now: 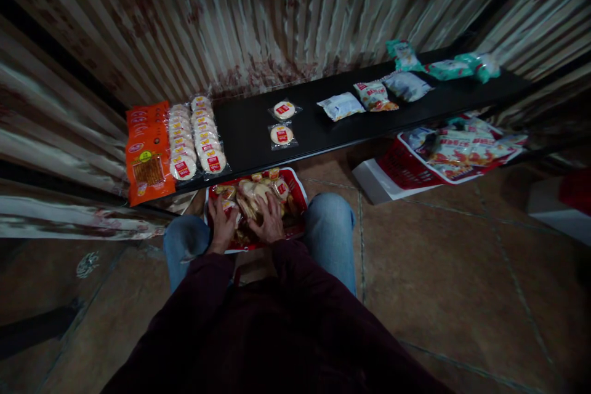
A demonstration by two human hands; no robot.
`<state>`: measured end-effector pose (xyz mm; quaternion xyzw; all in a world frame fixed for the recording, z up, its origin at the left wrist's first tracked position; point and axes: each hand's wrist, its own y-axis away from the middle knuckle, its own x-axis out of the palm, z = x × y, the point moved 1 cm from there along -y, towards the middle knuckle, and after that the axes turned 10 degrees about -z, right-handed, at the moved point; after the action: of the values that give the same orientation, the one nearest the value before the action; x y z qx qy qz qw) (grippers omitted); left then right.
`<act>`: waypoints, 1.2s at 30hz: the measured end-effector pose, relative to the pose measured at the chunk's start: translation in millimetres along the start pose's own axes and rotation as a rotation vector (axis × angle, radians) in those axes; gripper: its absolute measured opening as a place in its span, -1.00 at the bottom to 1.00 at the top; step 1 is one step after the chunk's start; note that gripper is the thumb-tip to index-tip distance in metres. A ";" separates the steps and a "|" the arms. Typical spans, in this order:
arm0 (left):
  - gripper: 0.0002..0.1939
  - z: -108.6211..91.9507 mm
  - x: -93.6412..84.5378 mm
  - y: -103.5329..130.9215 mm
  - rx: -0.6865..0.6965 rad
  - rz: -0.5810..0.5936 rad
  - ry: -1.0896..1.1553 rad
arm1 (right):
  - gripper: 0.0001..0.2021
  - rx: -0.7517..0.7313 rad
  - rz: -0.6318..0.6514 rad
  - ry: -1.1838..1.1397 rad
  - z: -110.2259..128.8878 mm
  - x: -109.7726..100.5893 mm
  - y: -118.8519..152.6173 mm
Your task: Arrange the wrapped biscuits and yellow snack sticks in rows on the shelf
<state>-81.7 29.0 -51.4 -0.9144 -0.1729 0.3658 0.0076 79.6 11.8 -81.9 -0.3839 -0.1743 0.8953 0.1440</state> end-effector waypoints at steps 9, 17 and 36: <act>-0.46 -11.9 19.4 9.8 0.240 0.122 -0.040 | -0.55 0.150 -0.150 -0.074 -5.2 -2.7 -5.8; -0.42 -13.4 18.3 8.2 0.170 -0.063 -0.088 | -0.50 0.416 -0.252 -0.006 -21.1 1.1 -10.3; -0.33 4.2 17.0 25.6 -0.083 -0.063 -0.106 | -0.42 0.233 -0.185 0.018 -22.6 1.9 0.7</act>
<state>-65.1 9.9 -69.4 -0.8874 -0.2167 0.4059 -0.0283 95.0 16.4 -98.0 -0.3550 -0.1026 0.8888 0.2712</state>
